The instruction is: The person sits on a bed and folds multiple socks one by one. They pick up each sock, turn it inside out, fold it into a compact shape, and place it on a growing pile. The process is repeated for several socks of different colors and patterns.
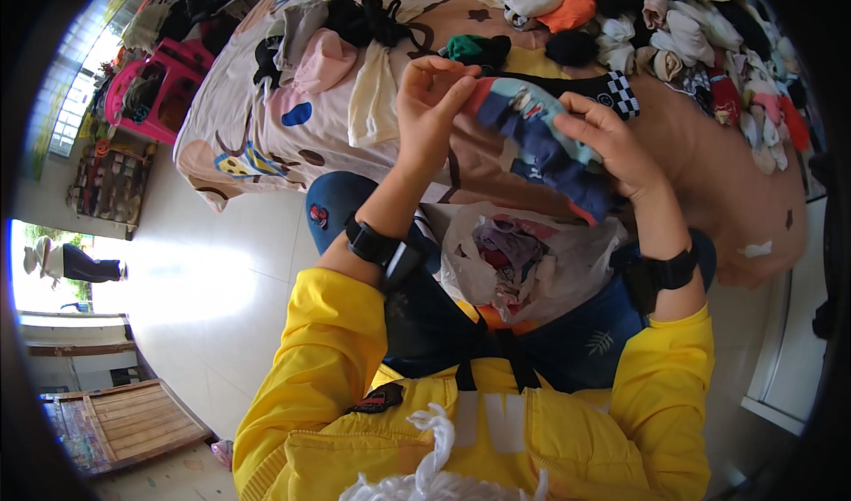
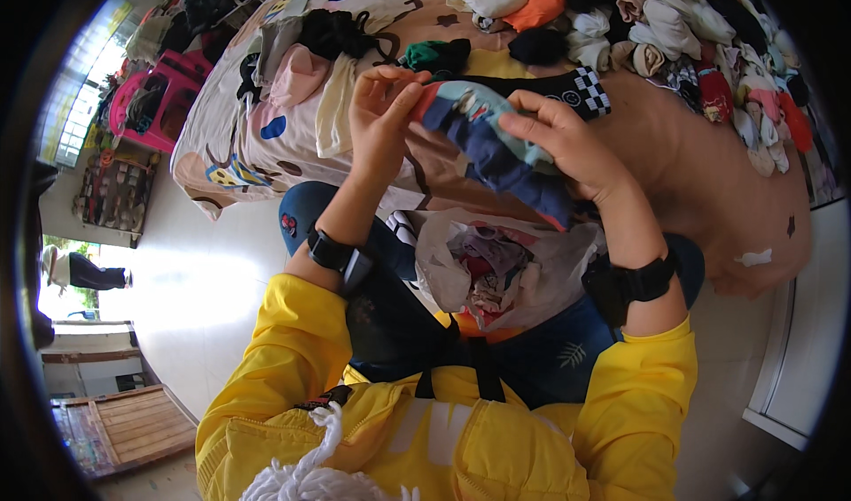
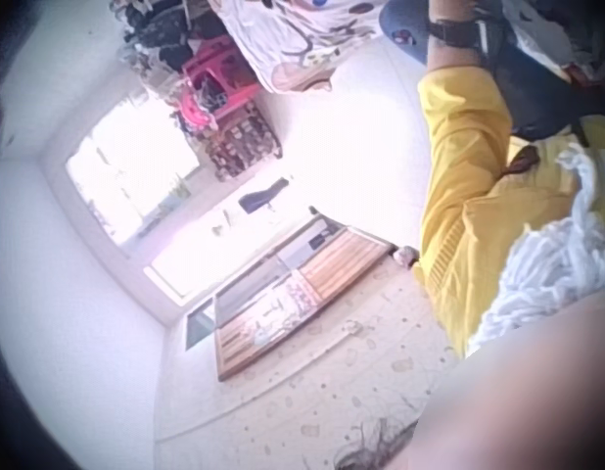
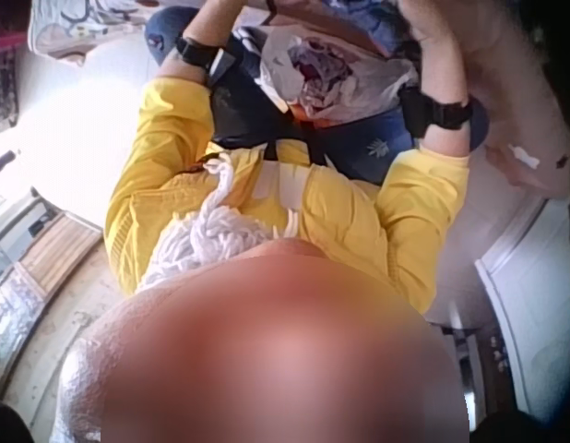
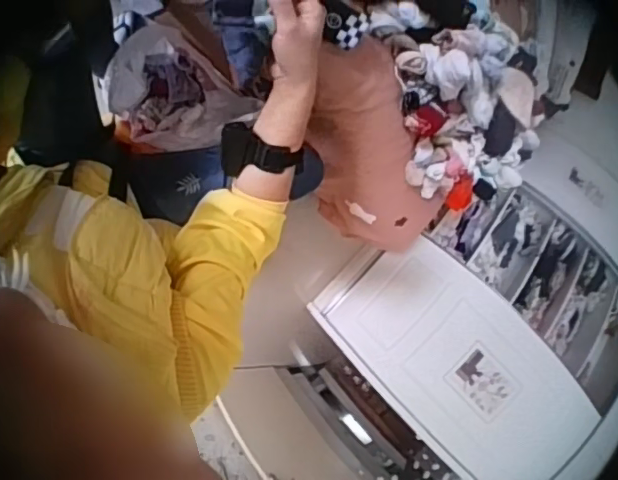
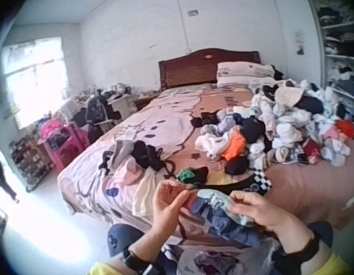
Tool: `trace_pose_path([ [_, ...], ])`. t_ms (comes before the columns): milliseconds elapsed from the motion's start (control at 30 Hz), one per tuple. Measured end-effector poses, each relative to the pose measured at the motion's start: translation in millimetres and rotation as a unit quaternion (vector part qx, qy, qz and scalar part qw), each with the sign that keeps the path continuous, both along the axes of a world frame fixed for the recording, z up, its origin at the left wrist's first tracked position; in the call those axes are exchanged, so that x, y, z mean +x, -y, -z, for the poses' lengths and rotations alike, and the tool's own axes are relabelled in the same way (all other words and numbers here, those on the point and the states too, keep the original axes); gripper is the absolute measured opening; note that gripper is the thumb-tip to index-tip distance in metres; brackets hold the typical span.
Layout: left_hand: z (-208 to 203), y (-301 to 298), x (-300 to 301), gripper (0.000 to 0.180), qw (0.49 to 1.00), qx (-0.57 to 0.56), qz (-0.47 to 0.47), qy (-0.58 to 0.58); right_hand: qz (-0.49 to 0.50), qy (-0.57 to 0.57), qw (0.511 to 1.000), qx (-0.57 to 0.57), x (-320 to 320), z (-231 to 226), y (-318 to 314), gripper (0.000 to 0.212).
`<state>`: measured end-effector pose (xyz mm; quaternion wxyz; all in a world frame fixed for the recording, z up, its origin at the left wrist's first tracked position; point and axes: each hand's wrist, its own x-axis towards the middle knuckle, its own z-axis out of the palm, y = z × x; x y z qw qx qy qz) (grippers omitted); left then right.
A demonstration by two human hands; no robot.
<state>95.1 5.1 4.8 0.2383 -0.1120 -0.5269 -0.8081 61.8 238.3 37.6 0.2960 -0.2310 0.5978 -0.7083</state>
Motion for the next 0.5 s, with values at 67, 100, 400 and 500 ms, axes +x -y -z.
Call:
trace_pose_path([
  [67,-5,-3,6,0.041,0.974,-0.169,-0.117,-0.09,0.057,0.078,0.993,-0.07,6,-1,5,0.015],
  [100,-9,0,7,0.056,0.916,-0.291,-0.17,-0.219,0.089,0.082,0.988,-0.096,10,-2,7,0.017],
  [400,-2,-26,27,0.031,0.983,-0.165,-0.016,-0.074,-0.041,-0.084,0.996,0.015,5,2,6,0.038],
  [500,0,-25,23,0.027,0.989,0.075,0.119,0.05,0.026,-0.173,0.984,0.023,1,9,7,0.04],
])
